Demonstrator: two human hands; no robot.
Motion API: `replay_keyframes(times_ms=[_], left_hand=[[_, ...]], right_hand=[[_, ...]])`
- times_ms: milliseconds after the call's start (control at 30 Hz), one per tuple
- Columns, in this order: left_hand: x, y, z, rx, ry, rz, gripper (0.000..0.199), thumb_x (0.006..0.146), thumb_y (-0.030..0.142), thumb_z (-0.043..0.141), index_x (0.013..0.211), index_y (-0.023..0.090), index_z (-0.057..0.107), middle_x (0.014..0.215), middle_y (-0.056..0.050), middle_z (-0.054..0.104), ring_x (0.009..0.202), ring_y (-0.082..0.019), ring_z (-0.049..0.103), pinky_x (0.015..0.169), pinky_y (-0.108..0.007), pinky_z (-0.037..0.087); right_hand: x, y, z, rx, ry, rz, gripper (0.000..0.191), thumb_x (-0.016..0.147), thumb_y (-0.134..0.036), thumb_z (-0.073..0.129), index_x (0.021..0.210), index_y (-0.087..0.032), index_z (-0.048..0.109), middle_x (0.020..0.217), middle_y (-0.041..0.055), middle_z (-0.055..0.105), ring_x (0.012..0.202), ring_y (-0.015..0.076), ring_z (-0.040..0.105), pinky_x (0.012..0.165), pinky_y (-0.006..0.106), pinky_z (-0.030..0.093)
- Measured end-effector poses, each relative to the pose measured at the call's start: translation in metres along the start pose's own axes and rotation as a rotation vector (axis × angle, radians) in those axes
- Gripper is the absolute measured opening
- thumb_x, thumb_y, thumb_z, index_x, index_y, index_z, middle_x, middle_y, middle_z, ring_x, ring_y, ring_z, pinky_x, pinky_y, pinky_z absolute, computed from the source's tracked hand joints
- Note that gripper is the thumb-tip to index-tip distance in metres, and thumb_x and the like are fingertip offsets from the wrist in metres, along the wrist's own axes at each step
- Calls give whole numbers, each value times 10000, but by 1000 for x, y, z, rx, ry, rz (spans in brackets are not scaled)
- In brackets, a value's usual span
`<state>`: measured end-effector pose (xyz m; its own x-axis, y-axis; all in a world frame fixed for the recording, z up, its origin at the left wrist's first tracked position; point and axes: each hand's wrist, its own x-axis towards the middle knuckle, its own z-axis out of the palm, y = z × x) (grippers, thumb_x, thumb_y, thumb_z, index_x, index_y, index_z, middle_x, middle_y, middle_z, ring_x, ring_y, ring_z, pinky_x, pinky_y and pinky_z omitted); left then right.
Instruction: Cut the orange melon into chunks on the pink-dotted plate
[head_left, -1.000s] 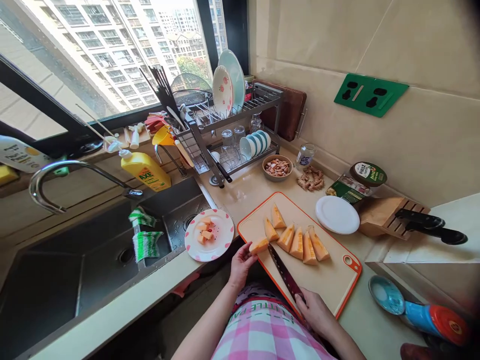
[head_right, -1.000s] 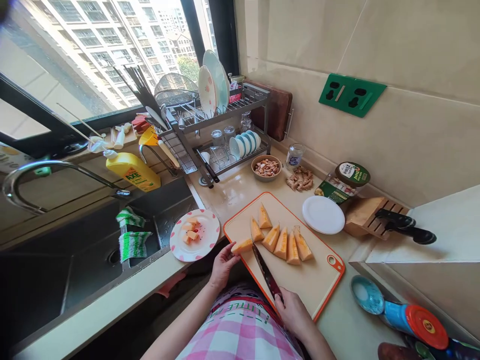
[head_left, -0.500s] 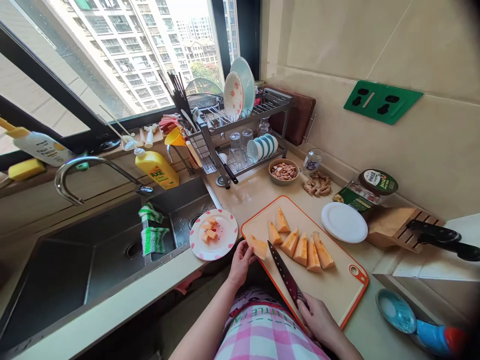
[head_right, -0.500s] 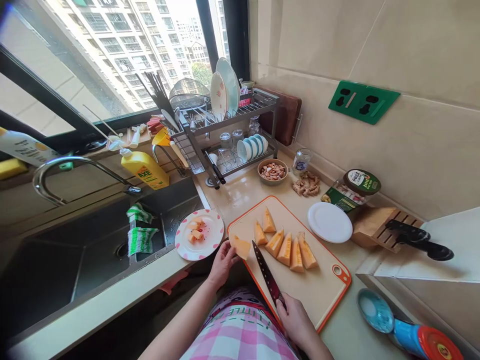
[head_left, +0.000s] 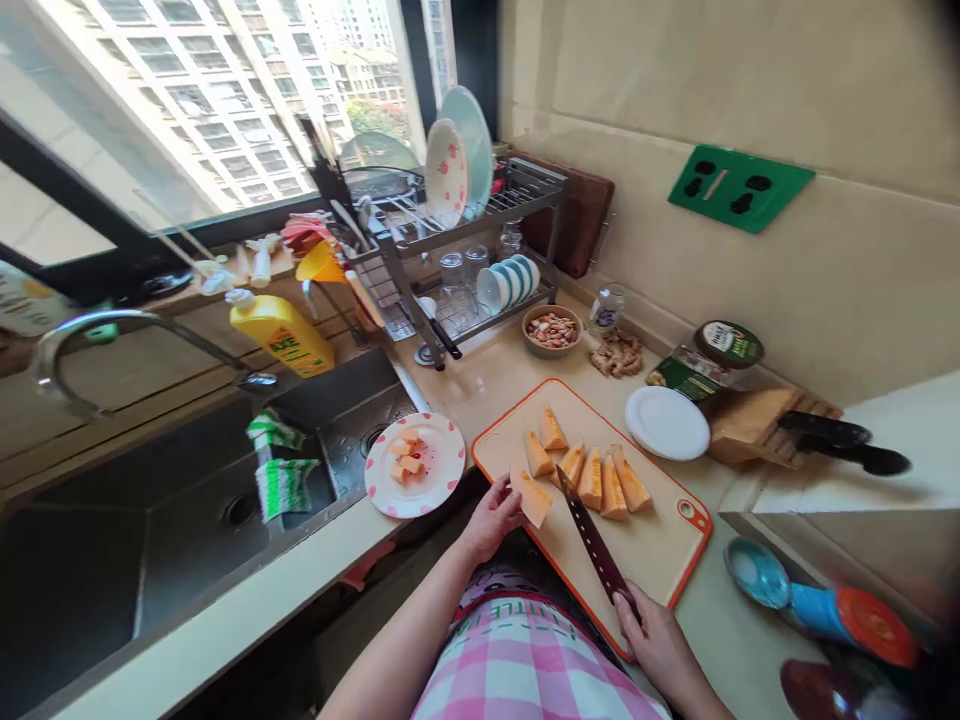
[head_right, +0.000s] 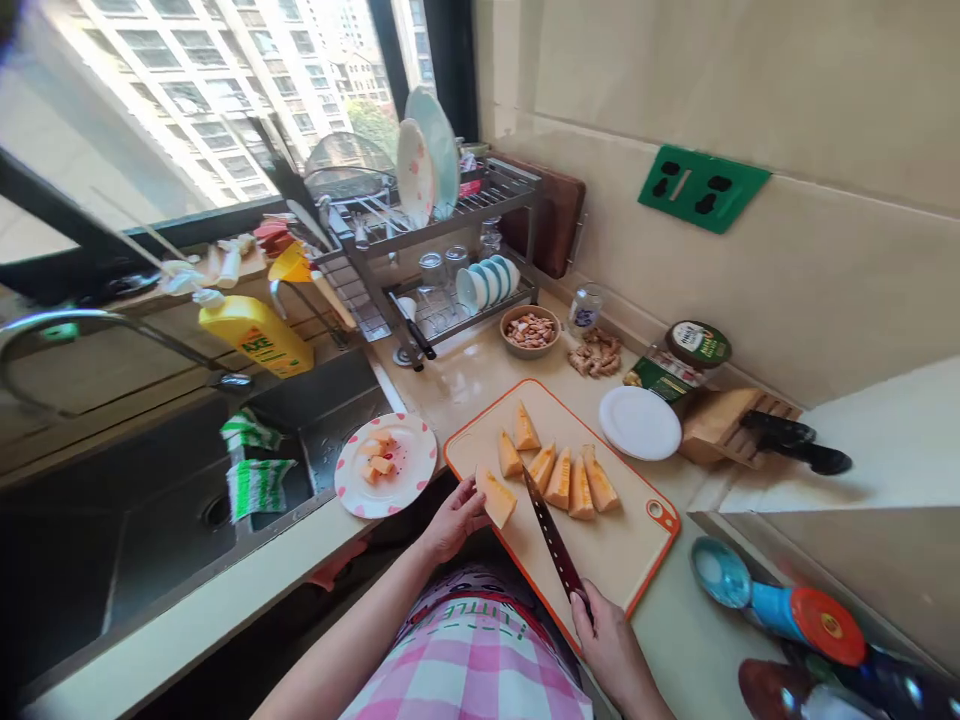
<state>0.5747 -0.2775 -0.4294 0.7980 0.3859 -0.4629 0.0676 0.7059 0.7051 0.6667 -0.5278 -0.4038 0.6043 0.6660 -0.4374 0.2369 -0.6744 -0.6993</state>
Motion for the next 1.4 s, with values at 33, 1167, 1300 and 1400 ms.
replay_keyframes(times_ms=[33,1167,1300,1400], left_hand=[[3,-5,4,67,-55,-6,501,686,437,718,1102,230,531,1074,-75,620,947,-214,611,817,-367,500],[22,-30,21,1354,-139,140,151,675,124,612,801,193,565,806,-34,646,779,-193,583,689,-266,382],[21,-29,22,1357,-143,149,145,673,132,608,804,183,572,811,-52,653,777,-204,587,683,-271,385],[21,-29,22,1342,-135,152,145,662,128,610,790,186,575,786,-39,652,751,-195,586,662,-261,384]], right_hand=[[-11,6,0,-7,33,47,474,849,-546,258,820,-194,574,706,76,651,673,214,619,630,279,468],[-45,-18,88,-328,67,478,296,952,-159,236,1001,-132,527,853,109,696,803,191,673,593,247,373],[-44,-14,88,-338,117,442,276,938,-141,258,986,-136,530,857,105,695,796,184,668,583,241,365],[-50,-18,81,-356,141,406,271,939,-165,270,972,-156,538,817,88,693,750,185,665,553,242,353]])
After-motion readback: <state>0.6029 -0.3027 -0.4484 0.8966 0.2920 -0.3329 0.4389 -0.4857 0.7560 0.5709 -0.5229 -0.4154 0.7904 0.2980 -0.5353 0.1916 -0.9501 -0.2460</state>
